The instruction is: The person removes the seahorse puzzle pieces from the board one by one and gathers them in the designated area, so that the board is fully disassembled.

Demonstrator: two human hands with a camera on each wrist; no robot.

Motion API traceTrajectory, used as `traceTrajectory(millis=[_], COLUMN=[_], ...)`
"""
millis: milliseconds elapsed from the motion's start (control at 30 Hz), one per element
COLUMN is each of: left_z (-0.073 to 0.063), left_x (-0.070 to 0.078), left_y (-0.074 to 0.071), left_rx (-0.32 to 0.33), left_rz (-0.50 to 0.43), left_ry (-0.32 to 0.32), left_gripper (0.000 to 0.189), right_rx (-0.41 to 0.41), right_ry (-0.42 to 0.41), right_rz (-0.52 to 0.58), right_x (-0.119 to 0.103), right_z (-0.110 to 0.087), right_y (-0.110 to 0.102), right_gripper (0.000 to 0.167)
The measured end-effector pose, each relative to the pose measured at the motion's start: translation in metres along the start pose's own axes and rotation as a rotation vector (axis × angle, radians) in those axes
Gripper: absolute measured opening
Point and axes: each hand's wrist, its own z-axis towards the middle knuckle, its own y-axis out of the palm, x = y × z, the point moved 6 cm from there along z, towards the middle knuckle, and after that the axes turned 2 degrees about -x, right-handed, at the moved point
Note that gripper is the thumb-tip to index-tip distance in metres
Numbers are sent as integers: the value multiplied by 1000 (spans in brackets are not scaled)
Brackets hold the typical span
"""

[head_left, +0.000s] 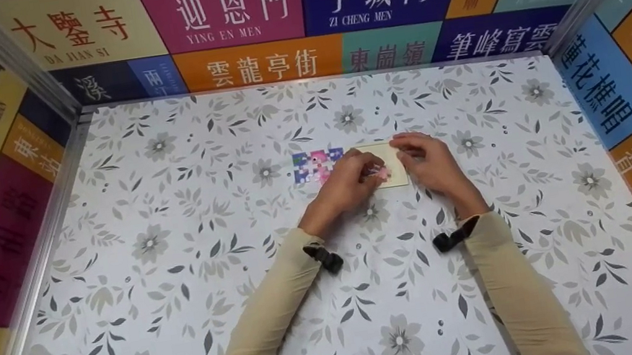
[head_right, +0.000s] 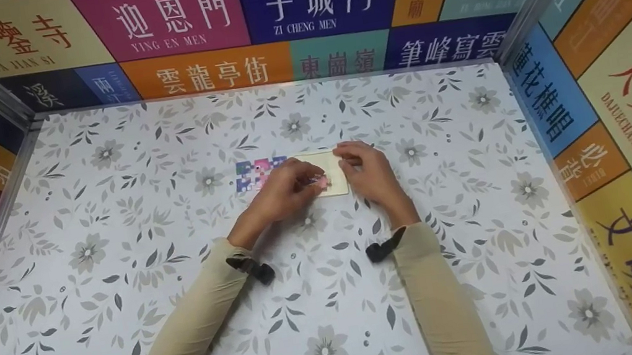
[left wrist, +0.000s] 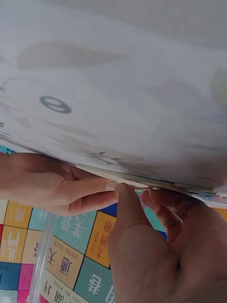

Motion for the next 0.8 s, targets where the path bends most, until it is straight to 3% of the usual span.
traceTrajectory(millis=[333, 800], left_z=[-3, -33], left_x=[-2, -16], left_y=[-12, -46], left_rx=[22, 107], left_rz=[14, 54], left_ry=[-25, 5], left_gripper=[33, 28], right_rx=[17, 1], right_ry=[18, 13], right_rz=[3, -4], right_x=[0, 2], right_z=[2, 0], right_y=[3, -1], right_gripper=[32, 31])
